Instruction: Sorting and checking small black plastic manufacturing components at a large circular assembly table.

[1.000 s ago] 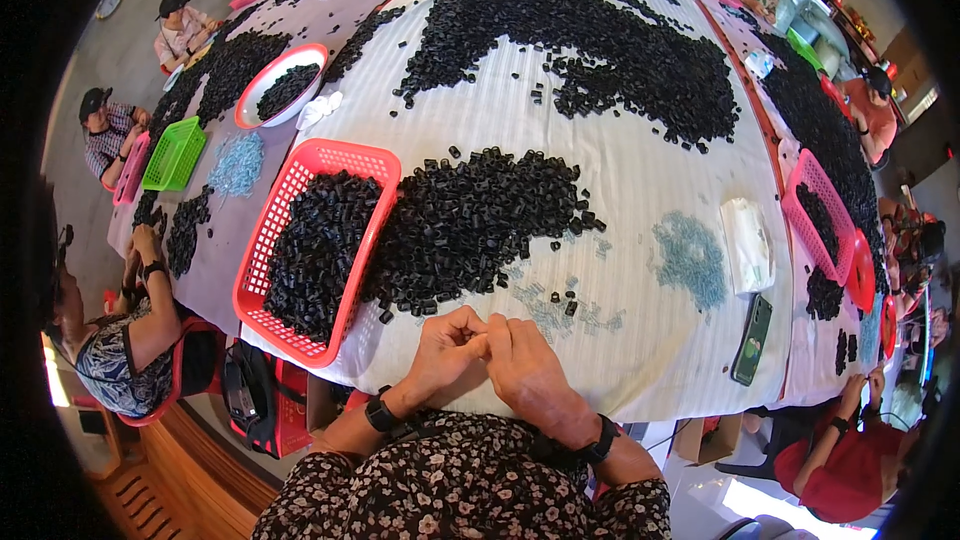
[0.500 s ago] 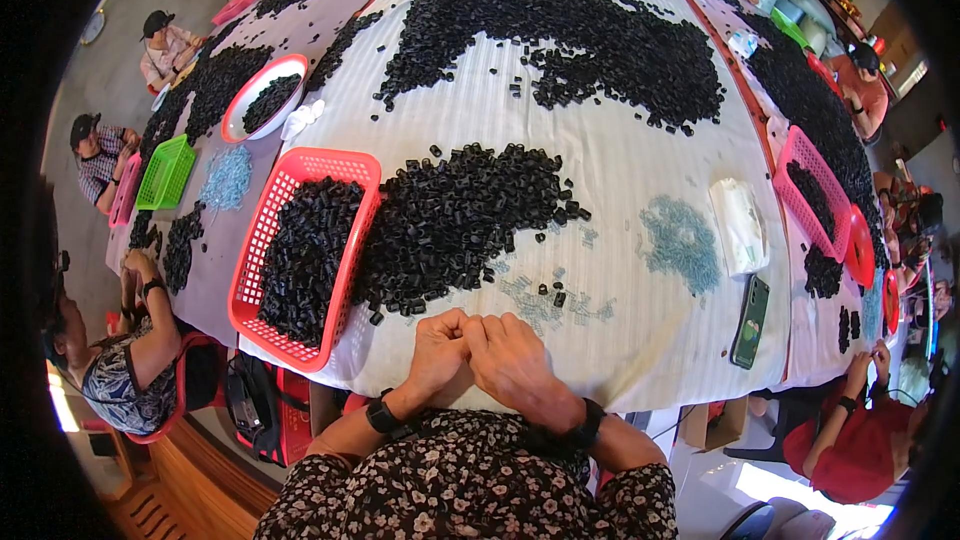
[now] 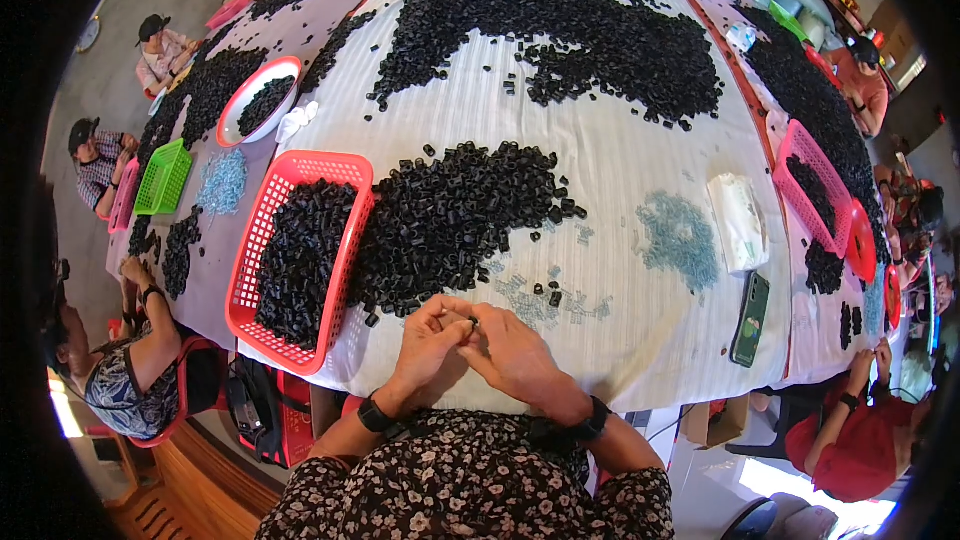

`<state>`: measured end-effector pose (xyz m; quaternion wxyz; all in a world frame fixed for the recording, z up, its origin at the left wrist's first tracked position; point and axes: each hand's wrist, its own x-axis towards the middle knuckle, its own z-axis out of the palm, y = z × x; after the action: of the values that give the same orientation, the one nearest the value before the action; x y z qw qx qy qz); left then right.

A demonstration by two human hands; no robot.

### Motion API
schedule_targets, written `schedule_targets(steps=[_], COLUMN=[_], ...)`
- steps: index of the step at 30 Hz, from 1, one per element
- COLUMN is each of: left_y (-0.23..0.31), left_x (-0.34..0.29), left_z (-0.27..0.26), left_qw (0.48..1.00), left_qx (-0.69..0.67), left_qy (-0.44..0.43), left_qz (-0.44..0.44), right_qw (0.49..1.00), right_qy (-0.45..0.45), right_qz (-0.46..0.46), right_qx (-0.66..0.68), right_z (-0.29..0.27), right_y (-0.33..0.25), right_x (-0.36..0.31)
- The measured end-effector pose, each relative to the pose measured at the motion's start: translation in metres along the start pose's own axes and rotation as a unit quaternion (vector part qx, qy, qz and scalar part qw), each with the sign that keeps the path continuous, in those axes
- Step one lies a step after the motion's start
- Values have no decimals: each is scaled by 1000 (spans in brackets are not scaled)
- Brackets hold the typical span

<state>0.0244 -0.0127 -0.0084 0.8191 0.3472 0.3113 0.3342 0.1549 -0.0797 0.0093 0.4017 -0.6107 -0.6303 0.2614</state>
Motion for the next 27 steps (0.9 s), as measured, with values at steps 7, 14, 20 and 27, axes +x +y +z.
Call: schedule_targets(steps=[7, 14, 20, 27], left_y=[24, 73, 104, 119], left_x=[0, -19, -30, -37], left_z=[-30, -49, -92, -119], left_qw=[988, 936, 830, 673], left_qx=[120, 181, 325, 565], left_qy=[-5, 121, 280, 389], left_qz=[93, 278, 356, 275], right_qw=[987, 982, 988, 974], right_qy=[116, 132, 31, 13], right_qz=[4, -17, -76, -78], right_qx=[-109, -136, -132, -211], right_z=[-31, -39, -10, 3], right_y=[43, 42, 30, 32], right_x=[-16, -12, -20, -22])
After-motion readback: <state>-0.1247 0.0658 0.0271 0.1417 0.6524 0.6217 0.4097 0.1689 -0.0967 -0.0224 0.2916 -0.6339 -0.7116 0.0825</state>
